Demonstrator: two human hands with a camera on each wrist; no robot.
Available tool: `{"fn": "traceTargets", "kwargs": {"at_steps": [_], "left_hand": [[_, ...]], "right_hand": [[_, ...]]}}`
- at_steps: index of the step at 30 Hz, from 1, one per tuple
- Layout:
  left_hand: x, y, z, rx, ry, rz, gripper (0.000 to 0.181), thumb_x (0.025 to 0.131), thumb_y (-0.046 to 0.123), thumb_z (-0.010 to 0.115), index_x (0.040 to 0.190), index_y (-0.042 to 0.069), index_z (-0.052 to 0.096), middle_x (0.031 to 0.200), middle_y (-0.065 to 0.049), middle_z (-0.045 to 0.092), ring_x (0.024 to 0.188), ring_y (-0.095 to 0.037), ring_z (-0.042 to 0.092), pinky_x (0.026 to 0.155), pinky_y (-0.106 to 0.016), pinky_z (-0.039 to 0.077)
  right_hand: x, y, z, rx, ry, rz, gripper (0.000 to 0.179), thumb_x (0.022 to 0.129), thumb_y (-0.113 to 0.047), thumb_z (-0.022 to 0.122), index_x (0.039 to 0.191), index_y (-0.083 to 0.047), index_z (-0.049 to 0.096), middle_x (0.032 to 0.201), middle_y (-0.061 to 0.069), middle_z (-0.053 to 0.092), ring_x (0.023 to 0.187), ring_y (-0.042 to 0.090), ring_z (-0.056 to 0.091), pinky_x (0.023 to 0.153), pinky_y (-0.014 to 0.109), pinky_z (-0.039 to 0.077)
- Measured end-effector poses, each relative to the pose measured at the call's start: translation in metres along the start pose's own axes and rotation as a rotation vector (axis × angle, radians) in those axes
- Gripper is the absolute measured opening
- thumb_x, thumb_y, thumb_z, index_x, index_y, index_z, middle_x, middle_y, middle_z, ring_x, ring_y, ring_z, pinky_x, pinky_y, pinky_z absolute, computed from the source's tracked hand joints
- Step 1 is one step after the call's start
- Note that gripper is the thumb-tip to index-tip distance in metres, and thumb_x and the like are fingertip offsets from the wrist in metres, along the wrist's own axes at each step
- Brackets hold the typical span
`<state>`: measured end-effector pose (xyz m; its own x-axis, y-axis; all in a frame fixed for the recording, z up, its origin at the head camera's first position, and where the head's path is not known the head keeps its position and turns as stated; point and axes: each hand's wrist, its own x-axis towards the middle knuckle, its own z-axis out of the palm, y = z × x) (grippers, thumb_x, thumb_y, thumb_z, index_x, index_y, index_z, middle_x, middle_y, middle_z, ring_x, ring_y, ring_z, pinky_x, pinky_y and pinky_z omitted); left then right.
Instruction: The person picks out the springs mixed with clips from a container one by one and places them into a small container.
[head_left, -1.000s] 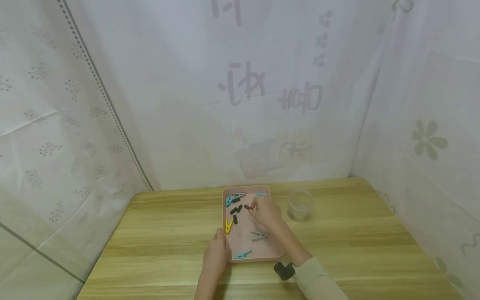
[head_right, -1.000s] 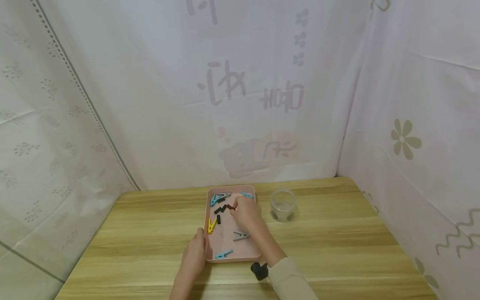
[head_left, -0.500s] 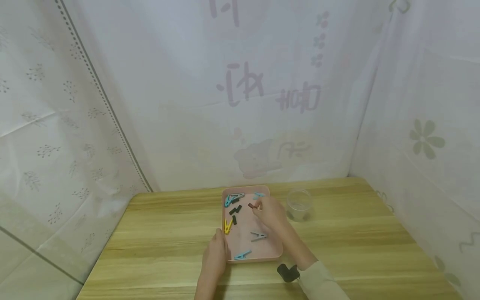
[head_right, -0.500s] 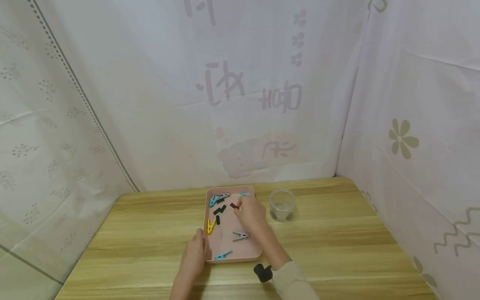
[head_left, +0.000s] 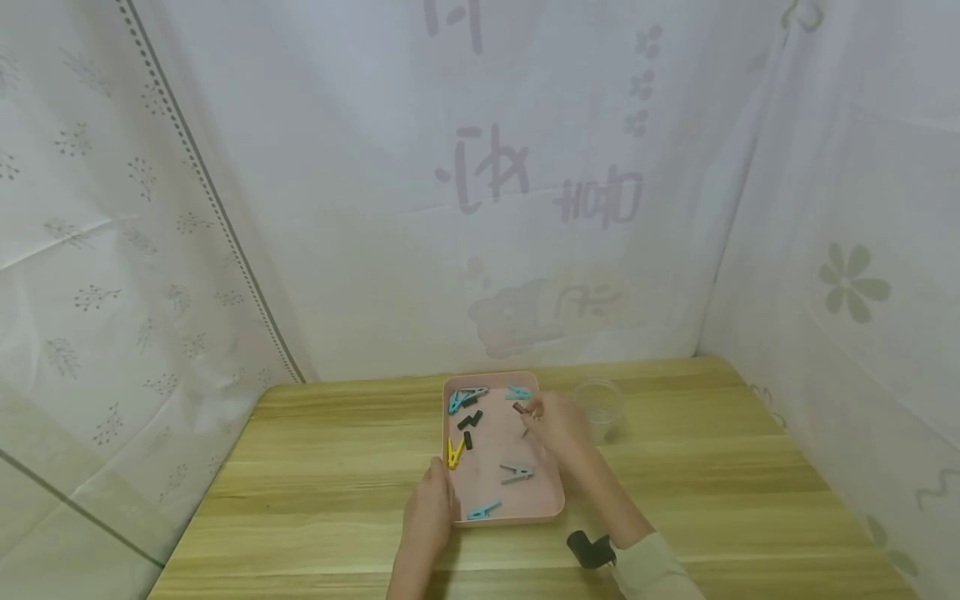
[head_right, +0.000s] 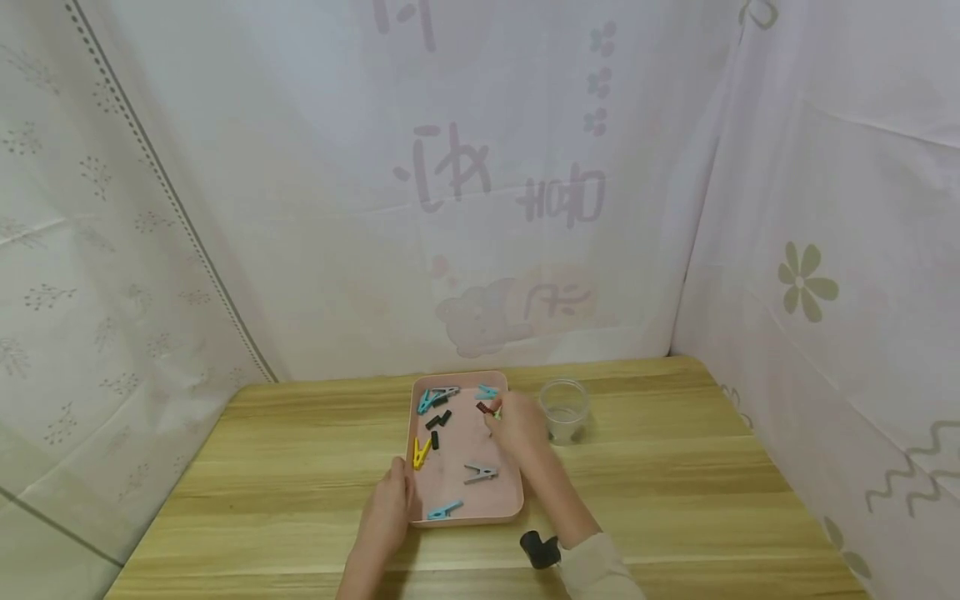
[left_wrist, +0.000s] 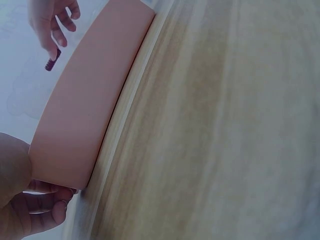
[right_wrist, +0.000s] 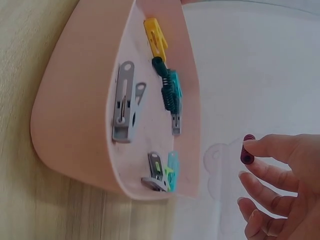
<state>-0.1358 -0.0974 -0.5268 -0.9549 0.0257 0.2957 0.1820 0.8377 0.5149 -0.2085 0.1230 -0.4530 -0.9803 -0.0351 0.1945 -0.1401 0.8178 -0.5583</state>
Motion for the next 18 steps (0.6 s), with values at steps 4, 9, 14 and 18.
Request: {"fn": "traceTargets", "kwargs": {"at_steps": [4,9,14,18], "left_hand": [[0.000,0.000,0.000,0.009,0.009,0.009,0.007,0.101,0.003,0.054,0.095,0.002,0.050,0.067,-0.004,0.052,0.053,-0.012,0.049,0.043,-0.026,0.041],[0.000,-0.001,0.001,0.021,0.023,0.026,0.007,0.100,0.002,0.055,0.096,0.002,0.050,0.067,-0.005,0.052,0.053,-0.012,0.049,0.042,-0.026,0.041],[0.000,-0.002,0.001,0.025,0.025,0.031,0.006,0.100,0.003,0.055,0.096,0.002,0.050,0.068,-0.006,0.054,0.053,-0.013,0.050,0.042,-0.028,0.041],[-0.001,-0.001,0.000,0.028,0.013,0.039,0.005,0.099,0.002,0.055,0.097,0.001,0.051,0.068,-0.005,0.052,0.053,-0.012,0.048,0.042,-0.026,0.040]], "right_hand": [[-0.002,0.003,-0.005,0.000,0.010,0.009,0.016,0.088,-0.019,0.077,0.098,-0.006,0.076,0.091,0.008,0.073,0.076,0.020,0.067,0.060,0.029,0.055],[-0.004,0.008,-0.011,0.022,-0.005,0.055,0.017,0.091,-0.021,0.074,0.102,-0.009,0.076,0.099,0.010,0.073,0.076,0.023,0.066,0.054,0.027,0.050],[-0.006,0.013,-0.017,0.043,-0.011,0.071,0.019,0.092,-0.024,0.073,0.104,-0.010,0.076,0.106,0.015,0.073,0.070,0.023,0.065,0.046,0.022,0.043],[-0.008,0.018,-0.022,0.049,0.007,0.060,0.024,0.092,-0.027,0.073,0.105,-0.008,0.076,0.105,0.017,0.073,0.072,0.028,0.068,0.047,0.025,0.047]]}}
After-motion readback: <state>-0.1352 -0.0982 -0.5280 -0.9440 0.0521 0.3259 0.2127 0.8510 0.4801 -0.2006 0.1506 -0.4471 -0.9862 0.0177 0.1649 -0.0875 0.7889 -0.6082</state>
